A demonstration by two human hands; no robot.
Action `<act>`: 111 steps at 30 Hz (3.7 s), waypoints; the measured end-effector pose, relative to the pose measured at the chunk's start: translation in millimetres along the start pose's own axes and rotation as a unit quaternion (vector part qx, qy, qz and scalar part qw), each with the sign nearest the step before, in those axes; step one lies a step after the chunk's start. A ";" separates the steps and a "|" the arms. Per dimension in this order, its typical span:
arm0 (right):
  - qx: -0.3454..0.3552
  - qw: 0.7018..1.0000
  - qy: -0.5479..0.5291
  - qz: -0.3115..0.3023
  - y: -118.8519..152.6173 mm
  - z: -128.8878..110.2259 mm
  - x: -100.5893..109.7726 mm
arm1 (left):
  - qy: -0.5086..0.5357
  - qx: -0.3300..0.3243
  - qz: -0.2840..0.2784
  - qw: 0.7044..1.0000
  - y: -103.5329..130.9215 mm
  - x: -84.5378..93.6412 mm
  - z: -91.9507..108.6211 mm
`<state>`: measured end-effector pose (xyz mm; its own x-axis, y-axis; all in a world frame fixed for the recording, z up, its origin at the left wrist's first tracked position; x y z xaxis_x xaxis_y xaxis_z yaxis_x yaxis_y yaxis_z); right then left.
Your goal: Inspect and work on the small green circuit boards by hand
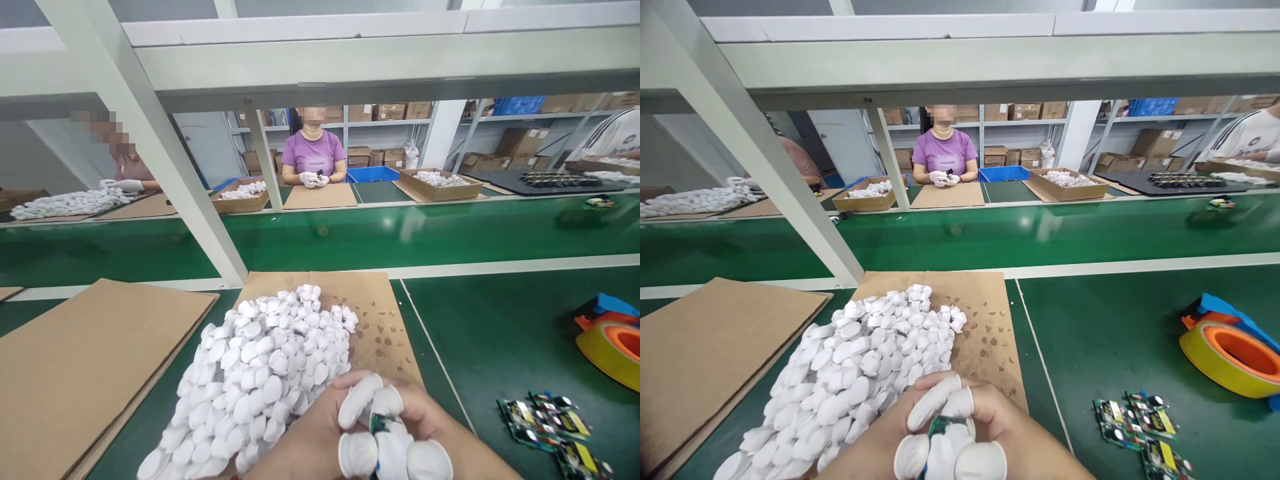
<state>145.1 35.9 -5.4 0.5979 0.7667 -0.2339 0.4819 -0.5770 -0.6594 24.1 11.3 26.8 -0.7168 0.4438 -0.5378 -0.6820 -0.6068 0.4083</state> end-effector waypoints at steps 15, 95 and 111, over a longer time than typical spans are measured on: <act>-0.033 0.999 0.021 0.033 -0.2 6.0 -1.0 | -0.041 0.042 0.043 0.997 -1.8 -7.6 7.8; -0.094 0.994 -0.049 0.041 -1.9 -24.4 -1.7 | 0.085 -0.021 -0.079 0.993 -5.6 -6.2 -8.4; 0.019 0.792 0.557 0.249 -55.1 -9.5 121.3 | 0.118 -0.063 -0.078 0.988 -21.4 18.5 -25.5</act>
<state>197.2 158.0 9.3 0.9126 -0.2894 0.2889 0.0012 -0.7047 -0.7095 29.1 15.7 -10.7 -0.5411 0.3807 -0.7499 -0.7471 -0.6270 0.2208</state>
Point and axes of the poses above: each hand's wrist, its own y-axis away from the middle knuckle, its own x-axis out of the back of the hand, z = x × y, the point moved 3 cm from there along -y, towards the middle knuckle, and after that the axes turned 14 degrees about x, right-handed, at the moved point
